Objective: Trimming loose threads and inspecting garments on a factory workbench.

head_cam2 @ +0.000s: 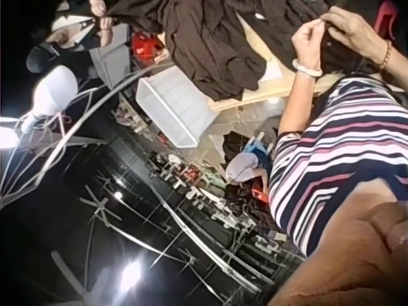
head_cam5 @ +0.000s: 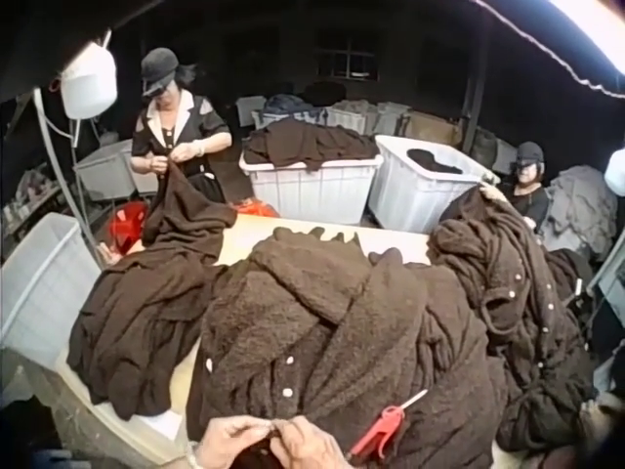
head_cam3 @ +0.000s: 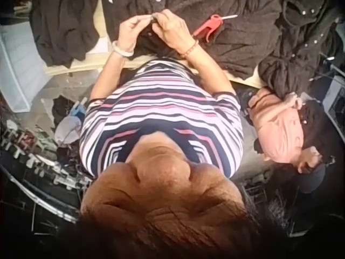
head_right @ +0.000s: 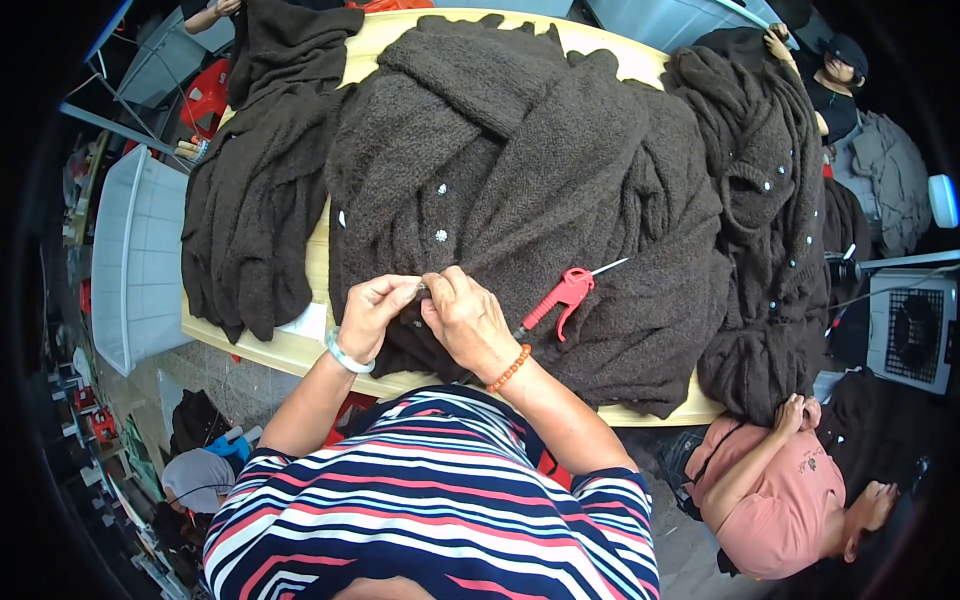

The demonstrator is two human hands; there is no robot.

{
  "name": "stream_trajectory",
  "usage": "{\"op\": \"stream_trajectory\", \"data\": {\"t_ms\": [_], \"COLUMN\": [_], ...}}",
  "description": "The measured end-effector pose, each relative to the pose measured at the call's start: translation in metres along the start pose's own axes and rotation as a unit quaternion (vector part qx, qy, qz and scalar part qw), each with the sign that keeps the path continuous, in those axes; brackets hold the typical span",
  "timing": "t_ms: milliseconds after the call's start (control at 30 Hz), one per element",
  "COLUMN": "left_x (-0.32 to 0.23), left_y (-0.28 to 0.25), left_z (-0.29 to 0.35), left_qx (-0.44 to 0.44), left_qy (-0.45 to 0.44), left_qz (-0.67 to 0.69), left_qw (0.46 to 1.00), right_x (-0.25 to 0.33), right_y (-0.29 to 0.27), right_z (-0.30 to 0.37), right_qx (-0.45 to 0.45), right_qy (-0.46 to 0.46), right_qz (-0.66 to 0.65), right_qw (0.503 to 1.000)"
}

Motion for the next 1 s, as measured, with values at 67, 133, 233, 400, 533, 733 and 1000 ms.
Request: {"op": "stream_trajectory", "data": {"t_ms": [67,133,233,400,533,733,1000], "left_x": [-0.014,-0.018,-0.044,-0.045,-0.037,-0.037,-0.034], "left_y": [0.010,0.010,0.017,0.019,0.017,0.015,0.017], "left_z": [0.009,0.014,0.018,0.018,0.015,0.014,0.010], "left_qx": [-0.004,-0.069,-0.086,-0.079,-0.077,-0.055,-0.044], "left_qy": [0.073,0.132,0.273,0.337,0.291,0.246,0.282], "left_qz": [-0.007,-0.135,-0.328,-0.386,-0.362,-0.330,-0.346], "left_qw": [0.997,0.980,0.900,0.855,0.882,0.910,0.894], "right_x": [-0.002,-0.002,-0.006,-0.010,-0.011,-0.014,-0.015], "right_y": [-0.002,-0.002,-0.001,0.002,0.001,0.000,0.003], "right_z": [-0.001,-0.002,-0.002,0.000,0.000,0.000,0.002], "right_qx": [0.003,0.011,0.030,0.064,0.080,0.091,0.117], "right_qy": [-0.006,-0.001,0.013,0.012,0.030,0.057,0.034], "right_qz": [-0.015,-0.016,-0.015,-0.007,-0.017,-0.038,-0.044], "right_qw": [1.000,1.000,0.999,0.998,0.996,0.993,0.992]}}
Point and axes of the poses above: each hand's wrist, its own z-axis away from the middle knuckle, its own y-axis out of the palm, x = y × z, the point moved 6 cm from there along -z, towards the middle knuckle, and after that the axes turned 5 degrees about -z, right-handed, at the moved point
